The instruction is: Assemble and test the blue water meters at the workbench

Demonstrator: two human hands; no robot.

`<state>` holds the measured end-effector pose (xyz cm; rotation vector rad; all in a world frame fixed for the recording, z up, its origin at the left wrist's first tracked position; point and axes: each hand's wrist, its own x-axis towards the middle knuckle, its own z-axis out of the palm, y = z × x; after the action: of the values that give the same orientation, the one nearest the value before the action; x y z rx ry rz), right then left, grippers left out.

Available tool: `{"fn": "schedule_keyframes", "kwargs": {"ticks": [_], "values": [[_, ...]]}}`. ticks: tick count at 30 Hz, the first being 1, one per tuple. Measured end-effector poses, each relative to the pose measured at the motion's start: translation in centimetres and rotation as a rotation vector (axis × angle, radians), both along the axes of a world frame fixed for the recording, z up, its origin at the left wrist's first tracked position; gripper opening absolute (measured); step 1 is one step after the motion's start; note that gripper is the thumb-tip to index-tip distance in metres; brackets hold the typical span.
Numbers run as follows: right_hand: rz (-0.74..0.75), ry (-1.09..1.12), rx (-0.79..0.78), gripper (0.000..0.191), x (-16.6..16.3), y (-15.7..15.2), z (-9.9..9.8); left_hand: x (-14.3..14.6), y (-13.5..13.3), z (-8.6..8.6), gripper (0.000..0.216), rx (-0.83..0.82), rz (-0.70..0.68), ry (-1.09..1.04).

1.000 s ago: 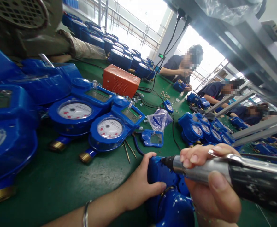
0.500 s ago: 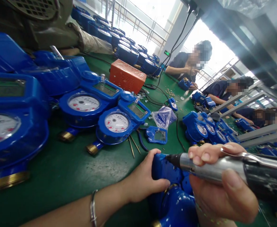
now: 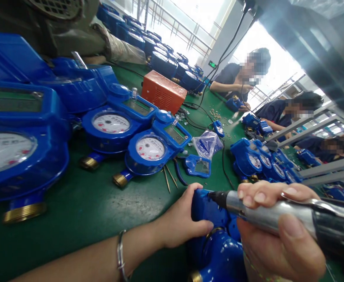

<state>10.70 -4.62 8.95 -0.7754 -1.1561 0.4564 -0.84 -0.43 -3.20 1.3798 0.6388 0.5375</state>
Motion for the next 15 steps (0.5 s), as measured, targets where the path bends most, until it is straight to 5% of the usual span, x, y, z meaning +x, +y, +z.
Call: {"fn": "schedule_keyframes", "kwargs": {"ticks": [15], "values": [[-0.045, -0.064, 0.0, 0.021, -0.41, -0.69, 0.78, -0.42, 0.01, 0.91, 0.077, -0.033, -0.006, 0.018]]}}
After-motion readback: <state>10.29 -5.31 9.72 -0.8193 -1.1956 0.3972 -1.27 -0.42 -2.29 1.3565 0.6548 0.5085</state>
